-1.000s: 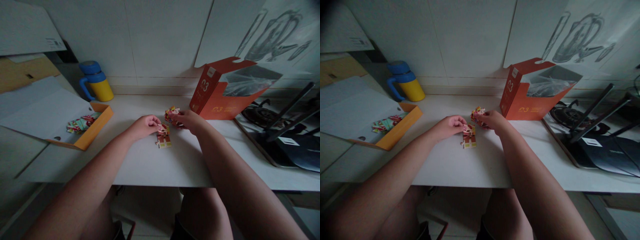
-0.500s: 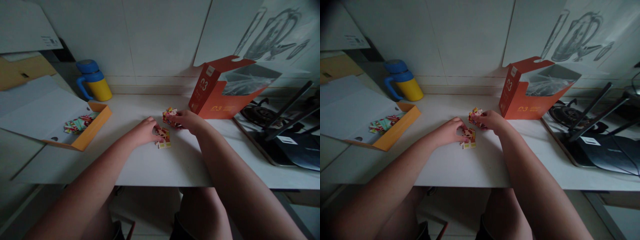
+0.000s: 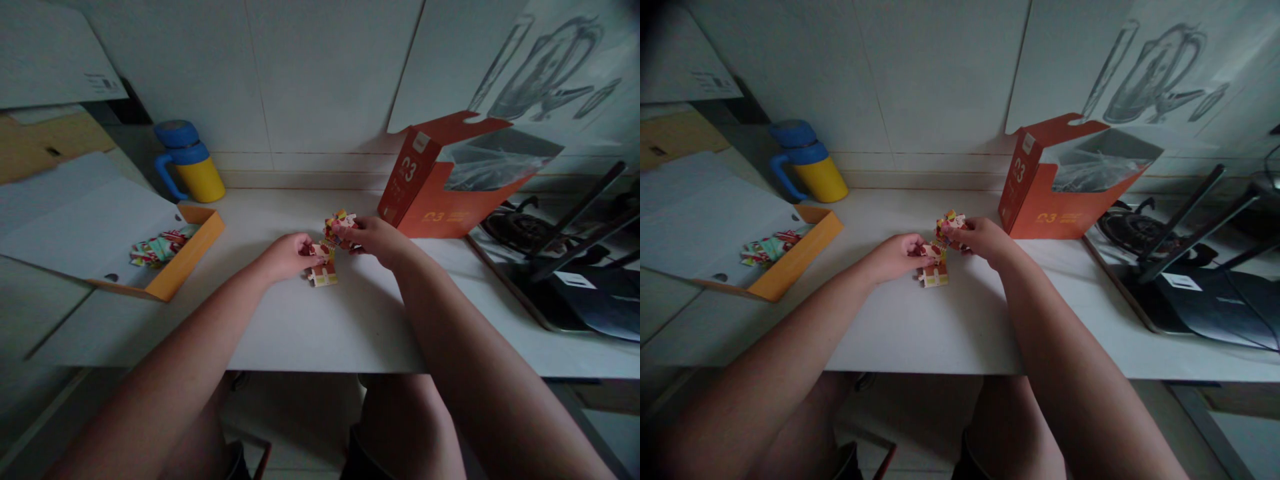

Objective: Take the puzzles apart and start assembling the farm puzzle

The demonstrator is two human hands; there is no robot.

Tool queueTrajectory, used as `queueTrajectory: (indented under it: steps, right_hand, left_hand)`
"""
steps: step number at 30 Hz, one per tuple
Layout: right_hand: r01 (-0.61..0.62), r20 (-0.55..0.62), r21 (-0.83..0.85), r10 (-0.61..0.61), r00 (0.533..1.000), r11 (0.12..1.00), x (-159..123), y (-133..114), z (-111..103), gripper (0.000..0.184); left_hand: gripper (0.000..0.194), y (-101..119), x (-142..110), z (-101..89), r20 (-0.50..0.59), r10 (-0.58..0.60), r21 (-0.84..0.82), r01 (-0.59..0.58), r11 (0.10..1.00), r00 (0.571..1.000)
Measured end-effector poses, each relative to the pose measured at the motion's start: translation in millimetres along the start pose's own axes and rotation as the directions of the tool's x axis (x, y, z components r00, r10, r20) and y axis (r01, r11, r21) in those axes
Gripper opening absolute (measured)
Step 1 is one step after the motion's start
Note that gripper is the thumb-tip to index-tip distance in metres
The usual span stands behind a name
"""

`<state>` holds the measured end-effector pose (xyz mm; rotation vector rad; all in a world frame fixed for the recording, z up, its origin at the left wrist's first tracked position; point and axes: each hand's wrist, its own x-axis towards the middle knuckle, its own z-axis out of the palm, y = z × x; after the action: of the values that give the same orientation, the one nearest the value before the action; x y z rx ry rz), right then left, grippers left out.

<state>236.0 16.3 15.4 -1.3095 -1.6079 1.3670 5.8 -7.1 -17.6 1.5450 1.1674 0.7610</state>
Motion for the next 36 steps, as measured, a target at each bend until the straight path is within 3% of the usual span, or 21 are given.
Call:
queueTrajectory:
  steps: [3,7,11,17,23,27,29,31,34,36]
  right_hand:
    - [0.113,0.029,0.064,-0.116,0.993,0.991,-1.4,-3.0,2.0,0.061]
    - [0.198,-0.022,0.121,-0.196,0.980,0.973,-3.4,-8.2,4.3,0.063]
    - [0.213,0.060,0.114,-0.221,0.973,0.970,-3.2,-6.4,8.4,0.061]
    - [0.165,0.086,0.114,-0.175,0.981,0.980,-1.9,0.1,16.6,0.058]
    - [0.099,0.101,0.208,-0.121,0.987,0.973,-3.8,-1.4,14.9,0.052]
    - [0.117,0.114,0.194,-0.140,0.983,0.974,-4.6,-1.2,16.5,0.053]
    - [0.137,0.110,0.173,-0.158,0.981,0.975,-4.5,-0.9,18.2,0.055]
    - [0.147,0.066,0.159,-0.159,0.985,0.976,-3.5,-0.9,19.0,0.056]
    - [0.149,-0.036,0.200,-0.145,0.989,0.968,-0.9,-1.1,17.5,0.057]
    - [0.142,-0.098,0.250,-0.121,0.988,0.958,1.2,-1.1,15.2,0.058]
  left_hand:
    - [0.024,3.9,0.6,-5.6,-0.081,-0.071,-0.155,0.058,0.986,0.994]
    - [0.018,8.7,-1.2,-12.6,-0.158,-0.133,-0.145,0.110,0.983,0.979]
    - [0.011,8.9,-0.5,-11.7,-0.202,-0.076,-0.152,0.045,0.987,0.976]
    - [0.032,11.5,0.6,-6.4,-0.085,0.110,-0.208,-0.125,0.970,0.990]
    - [0.029,13.7,-1.4,-9.2,-0.013,0.135,-0.220,-0.134,0.966,0.991]
    - [0.029,14.6,-2.2,-6.7,0.014,0.129,-0.213,-0.123,0.969,0.991]
    - [0.032,15.7,-4.4,-6.7,0.001,0.128,-0.100,-0.128,0.987,0.992]
    - [0.030,17.4,-8.8,-9.2,-0.037,0.134,0.152,-0.127,0.980,0.990]
    - [0.039,19.9,-18.7,-15.6,-0.008,0.160,0.545,-0.130,0.828,0.987]
    - [0.055,21.0,-25.0,-19.1,0.084,0.152,0.667,-0.169,0.726,0.985]
